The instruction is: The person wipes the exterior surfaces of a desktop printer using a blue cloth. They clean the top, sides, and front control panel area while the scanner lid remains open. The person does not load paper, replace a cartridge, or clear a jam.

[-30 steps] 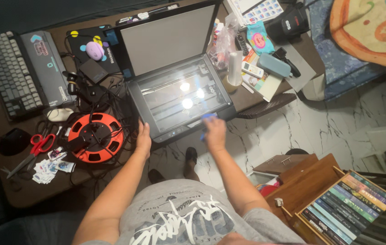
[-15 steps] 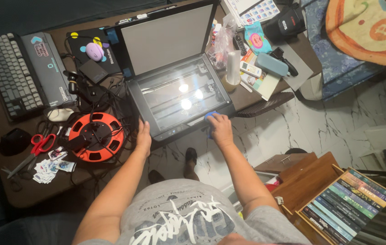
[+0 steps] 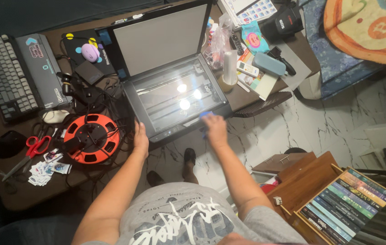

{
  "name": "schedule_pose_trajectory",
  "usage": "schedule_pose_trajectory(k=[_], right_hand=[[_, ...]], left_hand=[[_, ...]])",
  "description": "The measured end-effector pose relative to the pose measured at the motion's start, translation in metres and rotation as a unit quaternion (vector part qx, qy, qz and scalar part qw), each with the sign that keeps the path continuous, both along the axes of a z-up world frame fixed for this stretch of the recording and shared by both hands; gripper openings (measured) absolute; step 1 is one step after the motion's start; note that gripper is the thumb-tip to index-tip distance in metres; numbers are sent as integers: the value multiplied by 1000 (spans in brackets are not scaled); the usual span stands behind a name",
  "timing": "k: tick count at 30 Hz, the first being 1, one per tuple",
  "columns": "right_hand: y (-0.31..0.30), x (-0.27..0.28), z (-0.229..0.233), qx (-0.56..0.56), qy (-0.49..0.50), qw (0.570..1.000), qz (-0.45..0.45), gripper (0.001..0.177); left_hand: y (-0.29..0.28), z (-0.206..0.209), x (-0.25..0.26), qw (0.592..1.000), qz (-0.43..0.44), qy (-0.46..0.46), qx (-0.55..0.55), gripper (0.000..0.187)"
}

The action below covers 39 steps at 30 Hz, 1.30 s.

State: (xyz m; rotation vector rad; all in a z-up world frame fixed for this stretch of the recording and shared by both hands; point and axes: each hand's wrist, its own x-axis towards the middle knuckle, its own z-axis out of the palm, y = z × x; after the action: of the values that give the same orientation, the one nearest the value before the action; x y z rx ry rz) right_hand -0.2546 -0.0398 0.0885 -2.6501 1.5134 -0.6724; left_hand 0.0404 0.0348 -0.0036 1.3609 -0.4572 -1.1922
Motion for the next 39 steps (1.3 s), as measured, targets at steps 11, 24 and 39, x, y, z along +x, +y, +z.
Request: schedule_pose_trajectory(k=[11,24,39], right_hand=[[-29,-40,-16,-31,20,997,-68,60],[-76,-47,-19,-21,7,998,51,51],[-136,-54,17,36,15,997,62,59]], left_hand=[[1,0,-7,999,26,-34,7,65],[-6,-38,-16,994,105,-16,20,68],[-10,-10,-33,980,197,-3,39,65]])
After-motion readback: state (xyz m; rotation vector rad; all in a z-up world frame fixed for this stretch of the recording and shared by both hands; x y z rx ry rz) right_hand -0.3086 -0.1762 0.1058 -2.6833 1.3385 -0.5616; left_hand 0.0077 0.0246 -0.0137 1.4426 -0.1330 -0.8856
